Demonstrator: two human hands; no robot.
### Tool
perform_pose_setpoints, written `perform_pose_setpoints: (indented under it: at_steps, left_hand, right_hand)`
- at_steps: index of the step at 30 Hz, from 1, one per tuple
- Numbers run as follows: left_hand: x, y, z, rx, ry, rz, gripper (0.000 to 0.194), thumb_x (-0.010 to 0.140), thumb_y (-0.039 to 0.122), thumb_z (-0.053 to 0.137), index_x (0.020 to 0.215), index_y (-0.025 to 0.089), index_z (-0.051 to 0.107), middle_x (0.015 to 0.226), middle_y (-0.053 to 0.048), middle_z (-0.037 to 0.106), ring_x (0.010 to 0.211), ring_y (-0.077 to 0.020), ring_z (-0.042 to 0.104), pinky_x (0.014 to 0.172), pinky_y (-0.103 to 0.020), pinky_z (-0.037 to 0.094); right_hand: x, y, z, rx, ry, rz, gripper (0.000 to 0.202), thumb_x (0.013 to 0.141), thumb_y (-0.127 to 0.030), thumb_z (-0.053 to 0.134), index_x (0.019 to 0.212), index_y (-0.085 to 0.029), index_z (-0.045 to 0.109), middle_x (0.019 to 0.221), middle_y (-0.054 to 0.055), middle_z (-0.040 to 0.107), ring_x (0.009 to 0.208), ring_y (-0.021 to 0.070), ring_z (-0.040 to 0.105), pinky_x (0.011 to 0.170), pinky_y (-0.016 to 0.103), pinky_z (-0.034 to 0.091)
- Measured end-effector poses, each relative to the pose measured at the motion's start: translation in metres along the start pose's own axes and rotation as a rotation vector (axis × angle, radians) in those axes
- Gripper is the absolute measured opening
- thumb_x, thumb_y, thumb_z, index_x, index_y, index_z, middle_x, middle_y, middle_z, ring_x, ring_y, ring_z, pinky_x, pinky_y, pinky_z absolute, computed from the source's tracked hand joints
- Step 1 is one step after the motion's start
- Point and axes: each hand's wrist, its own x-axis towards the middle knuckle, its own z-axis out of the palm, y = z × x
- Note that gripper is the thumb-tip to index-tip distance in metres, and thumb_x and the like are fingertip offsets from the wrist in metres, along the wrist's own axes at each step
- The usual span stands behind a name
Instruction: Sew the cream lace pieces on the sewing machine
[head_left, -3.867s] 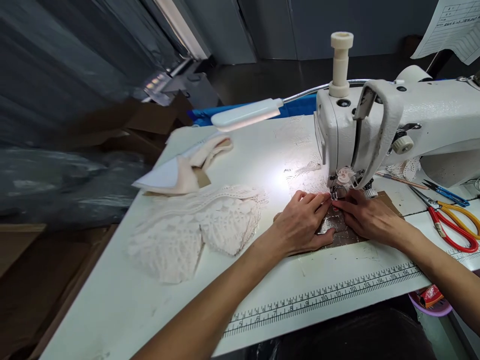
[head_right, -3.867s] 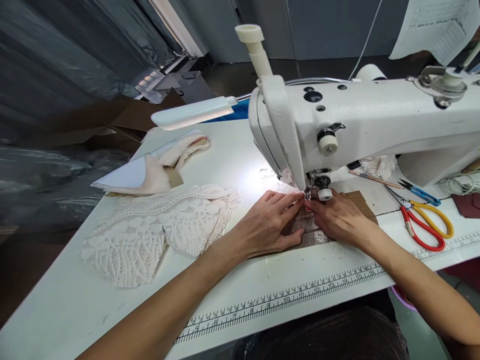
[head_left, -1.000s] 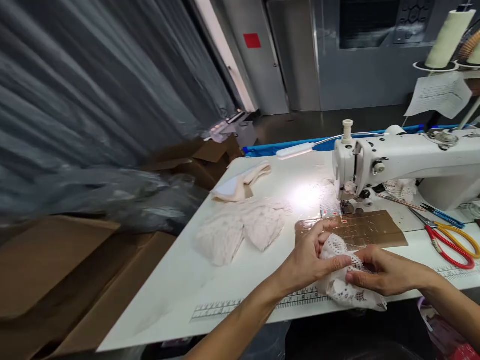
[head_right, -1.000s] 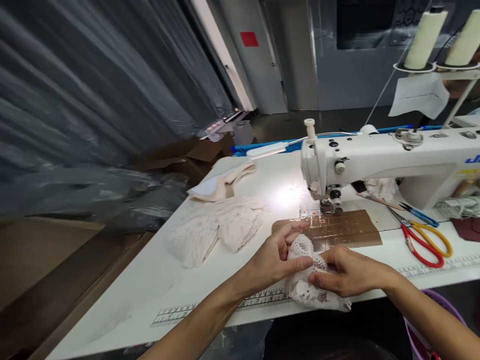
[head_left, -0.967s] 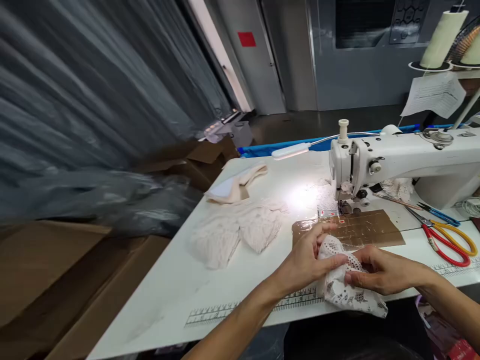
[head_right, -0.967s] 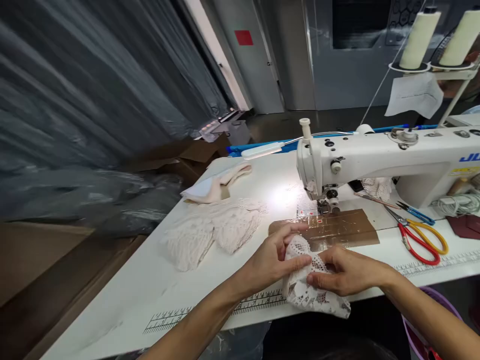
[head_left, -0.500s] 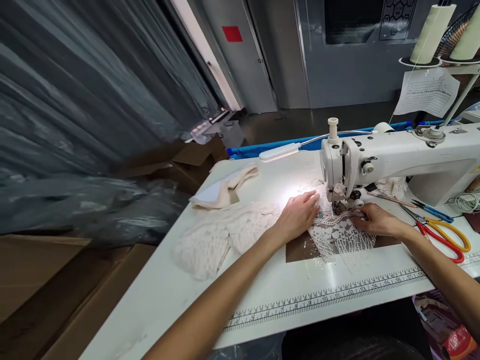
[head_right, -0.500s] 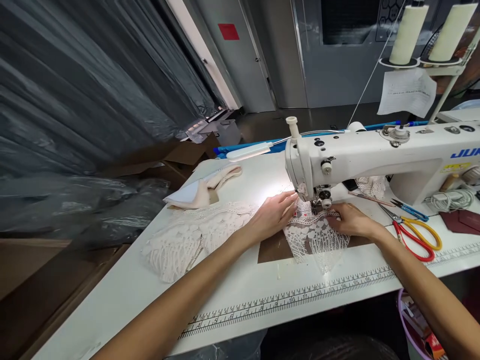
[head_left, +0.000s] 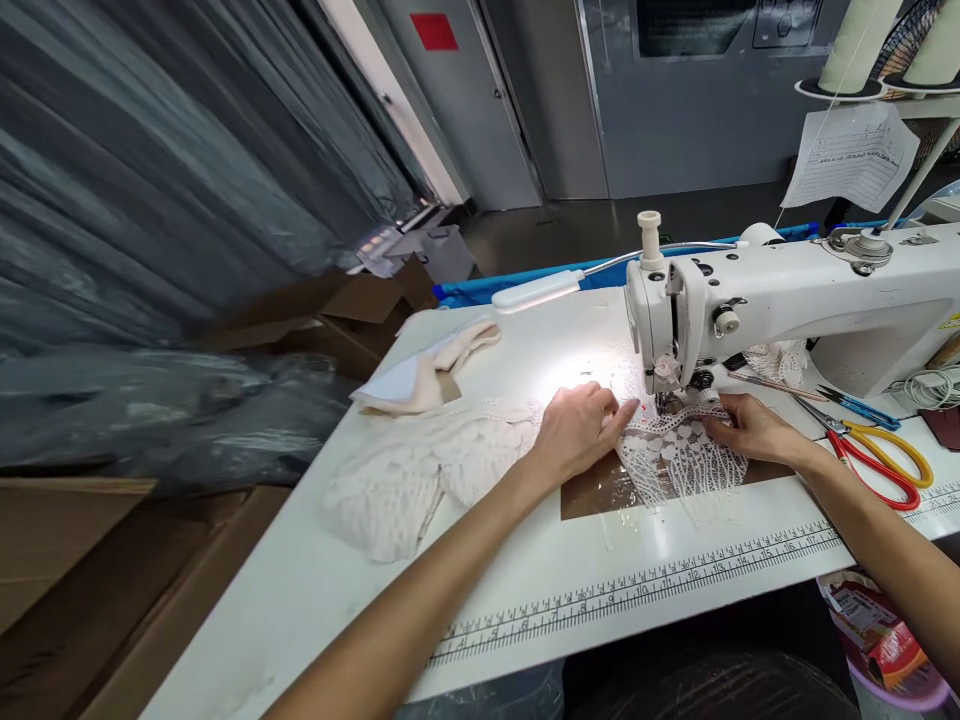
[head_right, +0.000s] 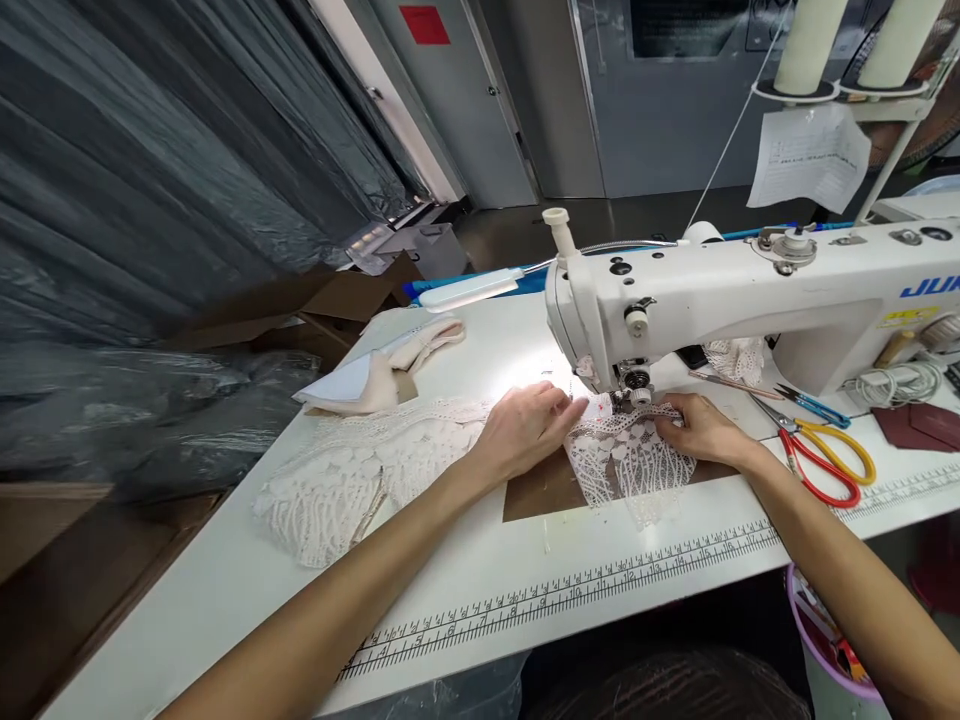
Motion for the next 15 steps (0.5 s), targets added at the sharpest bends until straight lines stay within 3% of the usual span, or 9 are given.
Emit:
perform_pose_setpoints:
  at_steps: [3,7,9,12,15]
  left_hand:
    - [-0.023,0.007,-0.007,0.031,-0.067,0.004,0.033,0.087,0.05,0.058,0.078,0.019,0.057,0.078,-0.002,0.052,0.067,-0.0173,0.047,0.064,-0.03,0.038]
    - [-0.04,0.014,-0.018,-0.301,-0.285,0.075,0.031,0.09,0.043,0.052,0.07,0.02,0.051,0.081,-0.003,0.055,0.068,-0.0156,0.05,0.062,-0.028,0.04]
    - [-0.043,0.015,-0.021,-0.455,-0.345,0.033,0.028,0.088,0.041,0.053,0.069,0.02,0.048,0.075,0.0,0.055,0.065,-0.0136,0.049,0.063,-0.028,0.041]
    - [-0.043,0.01,-0.023,-0.533,-0.28,-0.092,0.018,0.083,0.036,0.056,0.075,0.021,0.048,0.07,0.002,0.053,0.061,-0.012,0.045,0.057,-0.025,0.037]
    - [-0.042,0.005,-0.025,-0.565,-0.221,-0.122,0.014,0.078,0.033,0.058,0.08,0.021,0.051,0.077,0.001,0.057,0.066,-0.0124,0.049,0.059,-0.024,0.039]
  right_hand:
    - [-0.001,0.001,-0.001,0.035,-0.006,0.021,0.014,0.086,-0.03,0.054,0.081,-0.019,0.061,0.062,-0.003,0.048,0.054,0.0103,0.037,0.049,0.025,0.027]
    - [-0.001,0.002,-0.005,0.198,-0.134,0.04,0.023,0.085,-0.04,0.059,0.08,-0.018,0.063,0.055,-0.006,0.039,0.05,0.0085,0.029,0.046,0.025,0.018]
    - [-0.001,0.001,-0.005,0.249,-0.169,0.033,0.027,0.084,-0.045,0.06,0.079,-0.018,0.062,0.056,-0.006,0.039,0.05,0.0083,0.029,0.045,0.025,0.018]
    - [0.0,0.0,-0.003,0.258,-0.113,0.016,0.03,0.084,-0.048,0.061,0.074,-0.02,0.058,0.056,-0.006,0.038,0.05,0.0079,0.028,0.045,0.025,0.018]
    - [0.001,0.004,0.0,0.241,-0.077,0.005,0.03,0.085,-0.049,0.059,0.074,-0.02,0.058,0.053,-0.007,0.035,0.048,0.0078,0.026,0.045,0.026,0.017]
